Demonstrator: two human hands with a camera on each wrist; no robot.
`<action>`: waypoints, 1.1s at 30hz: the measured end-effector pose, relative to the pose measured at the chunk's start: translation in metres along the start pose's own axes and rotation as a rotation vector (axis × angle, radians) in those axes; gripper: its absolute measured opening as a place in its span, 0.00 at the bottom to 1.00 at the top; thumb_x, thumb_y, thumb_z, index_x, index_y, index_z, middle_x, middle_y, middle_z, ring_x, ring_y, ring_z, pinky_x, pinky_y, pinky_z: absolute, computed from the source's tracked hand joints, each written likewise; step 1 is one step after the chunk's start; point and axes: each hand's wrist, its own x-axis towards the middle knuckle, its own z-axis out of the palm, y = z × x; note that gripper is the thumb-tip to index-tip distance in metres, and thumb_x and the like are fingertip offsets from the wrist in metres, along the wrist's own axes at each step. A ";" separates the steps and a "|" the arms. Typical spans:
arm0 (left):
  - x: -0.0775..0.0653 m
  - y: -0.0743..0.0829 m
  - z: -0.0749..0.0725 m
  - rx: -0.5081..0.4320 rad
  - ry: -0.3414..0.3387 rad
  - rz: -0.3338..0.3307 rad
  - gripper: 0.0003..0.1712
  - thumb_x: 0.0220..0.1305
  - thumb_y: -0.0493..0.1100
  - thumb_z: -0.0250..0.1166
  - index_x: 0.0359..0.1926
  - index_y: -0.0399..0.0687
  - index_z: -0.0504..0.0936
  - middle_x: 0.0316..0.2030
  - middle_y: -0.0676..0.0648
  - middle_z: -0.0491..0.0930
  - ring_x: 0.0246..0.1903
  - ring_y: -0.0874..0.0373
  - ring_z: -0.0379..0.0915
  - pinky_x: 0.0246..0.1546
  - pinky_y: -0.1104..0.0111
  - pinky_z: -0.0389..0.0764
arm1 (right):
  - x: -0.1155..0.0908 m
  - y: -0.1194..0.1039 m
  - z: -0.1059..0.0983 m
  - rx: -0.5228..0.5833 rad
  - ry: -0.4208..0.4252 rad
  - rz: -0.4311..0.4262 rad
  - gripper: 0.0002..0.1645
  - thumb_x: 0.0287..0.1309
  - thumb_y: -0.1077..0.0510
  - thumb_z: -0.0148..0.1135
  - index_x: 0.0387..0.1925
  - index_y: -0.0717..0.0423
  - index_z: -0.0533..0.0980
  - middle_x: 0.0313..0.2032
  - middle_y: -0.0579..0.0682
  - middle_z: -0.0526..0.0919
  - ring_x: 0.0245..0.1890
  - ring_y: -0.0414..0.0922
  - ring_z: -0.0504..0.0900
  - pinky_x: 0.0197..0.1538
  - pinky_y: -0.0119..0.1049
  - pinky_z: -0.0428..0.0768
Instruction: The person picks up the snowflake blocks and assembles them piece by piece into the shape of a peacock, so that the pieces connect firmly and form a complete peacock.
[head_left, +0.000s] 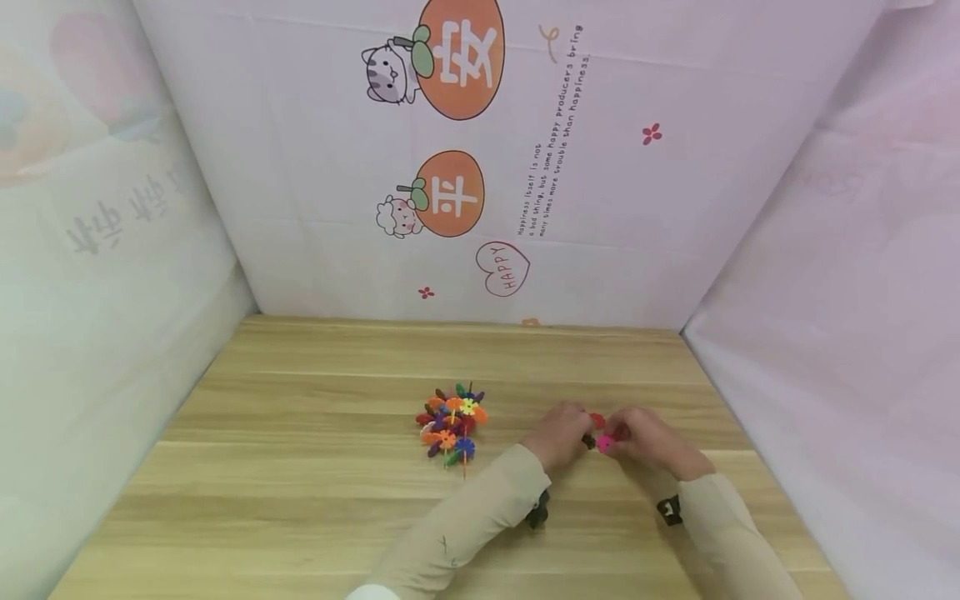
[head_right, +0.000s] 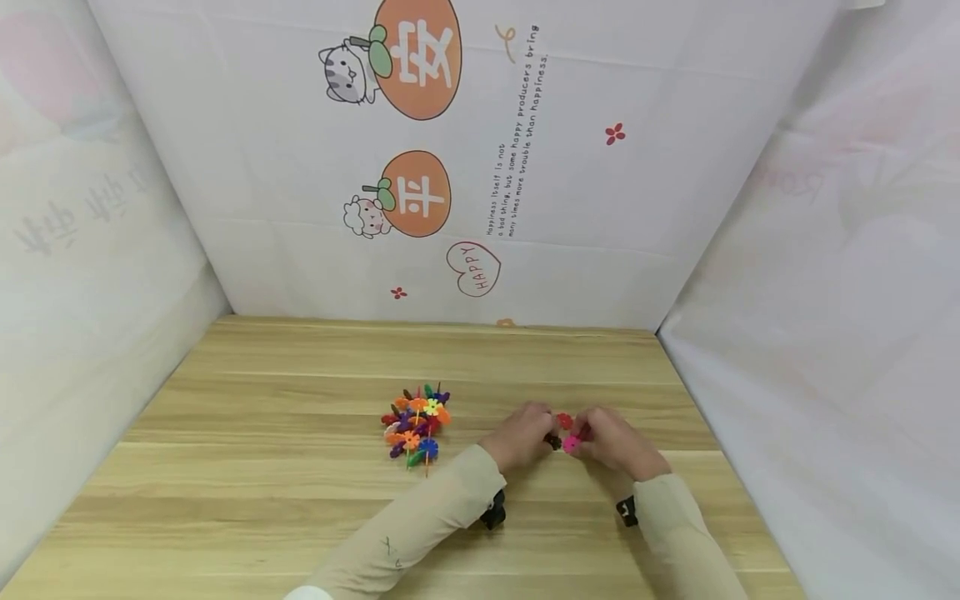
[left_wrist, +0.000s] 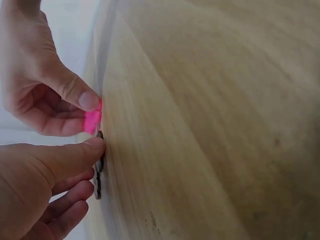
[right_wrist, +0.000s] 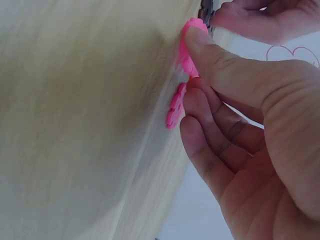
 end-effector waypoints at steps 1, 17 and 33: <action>0.001 -0.001 0.001 0.007 0.000 -0.001 0.02 0.65 0.42 0.76 0.37 0.55 0.91 0.39 0.55 0.83 0.43 0.63 0.77 0.48 0.74 0.78 | 0.000 -0.001 0.000 0.010 -0.003 0.012 0.06 0.57 0.64 0.78 0.34 0.57 0.85 0.32 0.45 0.88 0.33 0.36 0.83 0.39 0.29 0.84; 0.003 -0.005 -0.005 0.034 -0.022 -0.027 0.03 0.66 0.47 0.76 0.35 0.55 0.92 0.38 0.56 0.85 0.44 0.63 0.76 0.51 0.73 0.78 | -0.007 -0.010 -0.005 0.065 0.044 0.085 0.09 0.56 0.62 0.79 0.34 0.52 0.83 0.30 0.41 0.87 0.32 0.33 0.83 0.37 0.28 0.85; -0.045 -0.031 -0.018 -0.635 0.068 -0.060 0.04 0.68 0.36 0.72 0.37 0.49 0.86 0.36 0.52 0.89 0.33 0.70 0.80 0.37 0.79 0.81 | -0.010 -0.036 -0.007 0.120 0.170 0.033 0.06 0.61 0.56 0.77 0.38 0.48 0.85 0.35 0.41 0.90 0.35 0.32 0.86 0.41 0.29 0.87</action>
